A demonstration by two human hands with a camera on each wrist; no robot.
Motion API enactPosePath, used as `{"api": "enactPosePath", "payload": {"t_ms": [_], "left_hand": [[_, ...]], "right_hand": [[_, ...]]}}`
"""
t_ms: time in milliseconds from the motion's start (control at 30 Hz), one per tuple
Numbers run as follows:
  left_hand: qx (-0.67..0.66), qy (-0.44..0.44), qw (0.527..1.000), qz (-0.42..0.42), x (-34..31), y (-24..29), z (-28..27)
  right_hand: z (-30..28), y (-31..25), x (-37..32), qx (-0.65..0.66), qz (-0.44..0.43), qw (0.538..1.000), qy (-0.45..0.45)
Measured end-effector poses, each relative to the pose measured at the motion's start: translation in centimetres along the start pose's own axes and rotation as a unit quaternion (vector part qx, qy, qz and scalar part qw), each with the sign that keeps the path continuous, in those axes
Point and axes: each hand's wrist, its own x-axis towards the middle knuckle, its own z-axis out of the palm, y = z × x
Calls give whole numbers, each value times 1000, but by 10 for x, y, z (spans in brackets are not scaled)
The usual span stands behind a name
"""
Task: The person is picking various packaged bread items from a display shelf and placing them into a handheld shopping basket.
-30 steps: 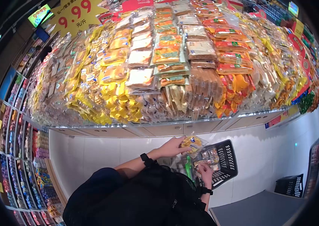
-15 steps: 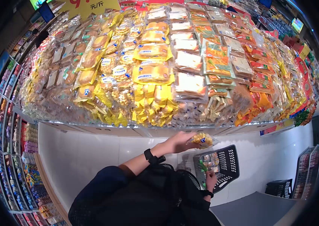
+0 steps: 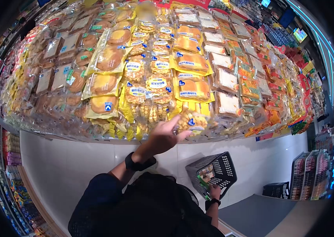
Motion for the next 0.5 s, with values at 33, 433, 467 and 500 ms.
{"api": "enactPosePath", "payload": {"t_ms": [33, 433, 467, 500], "left_hand": [[-19, 3, 998, -55, 5, 6, -13], [210, 103, 957, -173, 43, -16, -162], [233, 104, 954, -158, 43, -19, -165], [245, 99, 951, -164, 45, -23, -166]], "right_hand": [[-1, -3, -3, 54, -18, 998, 15], [-63, -195, -14, 188, -222, 952, -96], [-66, -203, -14, 186, -225, 952, -95], [-68, -213, -11, 150, -262, 948, -101]]}}
